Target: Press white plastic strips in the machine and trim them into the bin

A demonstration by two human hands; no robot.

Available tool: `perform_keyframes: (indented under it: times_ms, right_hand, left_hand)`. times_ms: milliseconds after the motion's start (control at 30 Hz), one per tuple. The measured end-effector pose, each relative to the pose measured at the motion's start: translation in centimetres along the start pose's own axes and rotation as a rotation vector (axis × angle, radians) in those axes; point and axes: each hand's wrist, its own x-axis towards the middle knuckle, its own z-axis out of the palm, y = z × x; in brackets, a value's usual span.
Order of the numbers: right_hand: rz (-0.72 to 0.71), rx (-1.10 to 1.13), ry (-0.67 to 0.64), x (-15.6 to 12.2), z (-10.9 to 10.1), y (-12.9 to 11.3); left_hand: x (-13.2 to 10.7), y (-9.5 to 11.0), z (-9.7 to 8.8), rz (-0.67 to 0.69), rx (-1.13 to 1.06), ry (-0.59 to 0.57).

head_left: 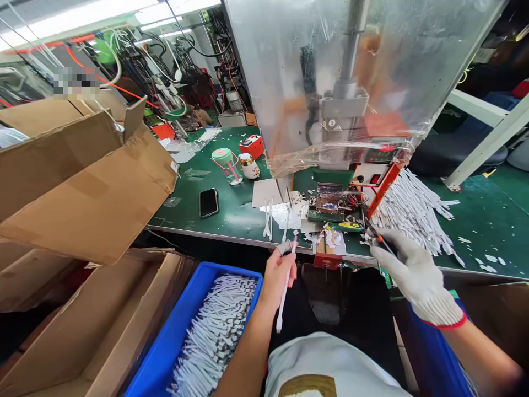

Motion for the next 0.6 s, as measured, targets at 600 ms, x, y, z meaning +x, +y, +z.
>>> perform_keyframes:
  times_ms: [600]
  right_hand:
    - [0.183, 0.000, -0.123, -4.5, 2.3, 2.6]
  left_hand:
    - [19.1, 3.8, -6.1, 0.012, 0.744, 0.395]
